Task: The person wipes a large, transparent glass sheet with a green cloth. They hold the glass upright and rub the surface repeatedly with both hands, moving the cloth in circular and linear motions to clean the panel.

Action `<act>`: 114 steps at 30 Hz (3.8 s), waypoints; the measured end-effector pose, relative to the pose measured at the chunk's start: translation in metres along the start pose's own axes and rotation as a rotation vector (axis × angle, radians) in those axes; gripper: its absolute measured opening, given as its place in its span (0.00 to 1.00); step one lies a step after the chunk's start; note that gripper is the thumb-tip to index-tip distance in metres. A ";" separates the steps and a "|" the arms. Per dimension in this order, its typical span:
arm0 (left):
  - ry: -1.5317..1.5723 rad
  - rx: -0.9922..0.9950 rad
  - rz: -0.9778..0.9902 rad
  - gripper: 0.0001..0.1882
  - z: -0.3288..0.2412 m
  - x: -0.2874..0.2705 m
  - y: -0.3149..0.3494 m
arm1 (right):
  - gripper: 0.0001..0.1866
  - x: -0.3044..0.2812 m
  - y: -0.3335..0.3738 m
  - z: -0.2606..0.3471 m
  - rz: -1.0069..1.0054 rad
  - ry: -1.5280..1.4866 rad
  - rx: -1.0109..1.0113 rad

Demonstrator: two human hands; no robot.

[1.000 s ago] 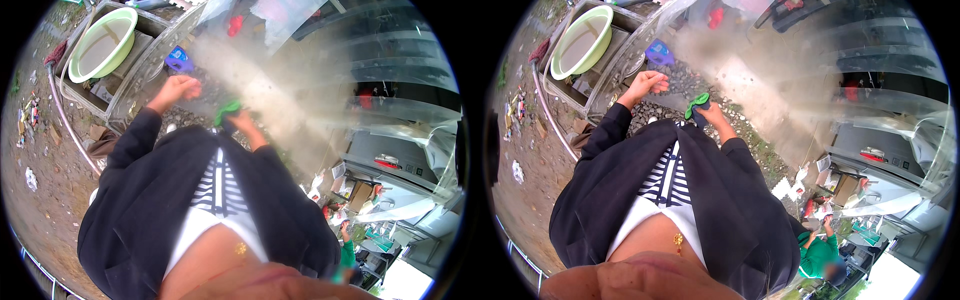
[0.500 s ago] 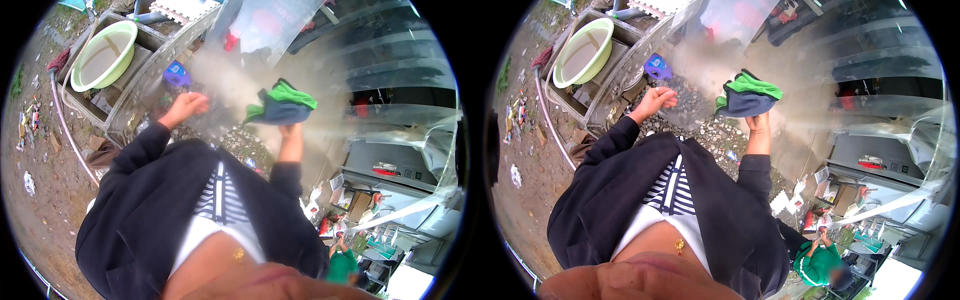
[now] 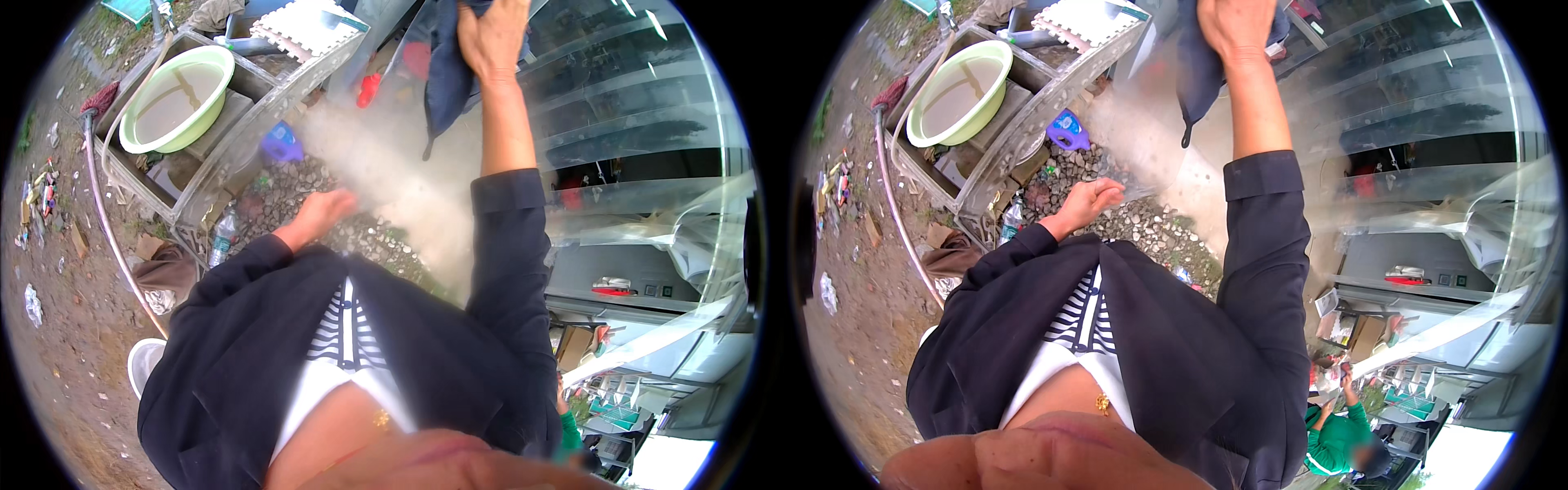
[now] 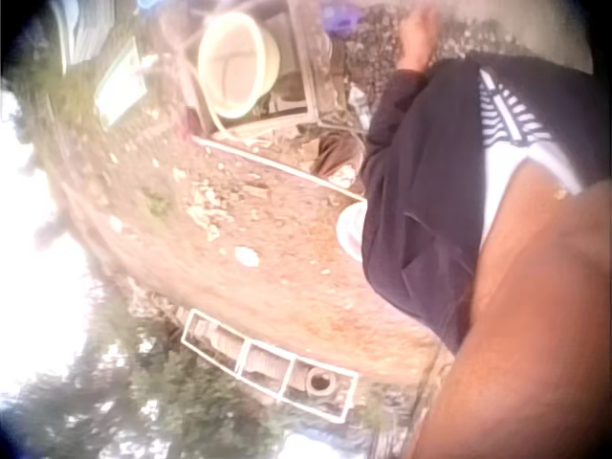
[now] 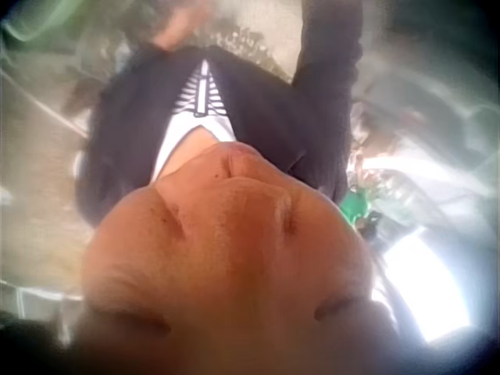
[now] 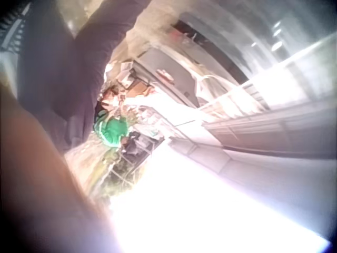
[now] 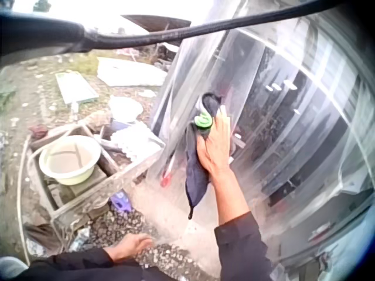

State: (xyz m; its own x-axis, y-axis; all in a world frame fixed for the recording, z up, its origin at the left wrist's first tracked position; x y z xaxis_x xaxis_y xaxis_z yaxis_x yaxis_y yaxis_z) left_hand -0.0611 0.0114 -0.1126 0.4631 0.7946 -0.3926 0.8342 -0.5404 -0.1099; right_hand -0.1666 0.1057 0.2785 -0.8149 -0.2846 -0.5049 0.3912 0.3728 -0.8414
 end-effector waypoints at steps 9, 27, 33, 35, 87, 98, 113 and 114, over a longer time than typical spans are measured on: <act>0.413 -0.127 0.144 0.12 0.016 -0.016 -0.007 | 0.37 0.110 0.228 0.169 0.722 -0.474 0.020; 0.642 -0.148 0.337 0.13 -0.004 -0.006 0.010 | 0.25 0.026 0.050 -0.047 0.158 0.324 0.039; 0.596 -0.182 0.268 0.14 0.010 -0.019 0.016 | 0.28 0.069 0.110 -0.002 0.250 0.141 0.138; 0.656 -0.177 0.202 0.12 0.013 -0.031 0.007 | 0.27 0.091 0.175 0.042 0.426 -0.044 0.233; 0.588 -0.322 0.566 0.16 0.001 0.008 0.032 | 0.23 0.084 0.154 -0.022 -0.110 -2.383 1.147; 0.653 -0.276 0.385 0.15 0.012 -0.003 0.022 | 0.22 0.091 0.189 0.022 0.197 -2.285 1.350; 0.436 -0.312 0.117 0.16 0.054 -0.003 -0.010 | 0.27 0.001 0.520 0.125 0.717 -1.753 1.791; 0.470 -0.347 0.086 0.16 0.055 0.000 -0.012 | 0.29 -0.004 0.529 0.126 0.683 -1.730 1.819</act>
State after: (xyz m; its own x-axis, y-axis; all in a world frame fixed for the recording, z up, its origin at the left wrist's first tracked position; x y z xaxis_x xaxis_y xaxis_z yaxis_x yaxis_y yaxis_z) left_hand -0.0871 0.0029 -0.1613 0.5504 0.8321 0.0683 0.8003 -0.5491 0.2407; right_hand 0.0974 0.1924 -0.1893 -0.0342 -0.8891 0.4565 0.8148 0.2397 0.5279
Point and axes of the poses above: each hand's wrist, its own y-axis away from the middle knuckle, its own x-axis out of the palm, z = x × y, the point moved 10 cm from there along -y, towards the middle knuckle, and after that the axes turned 5 degrees about -y, right-handed, at the moved point
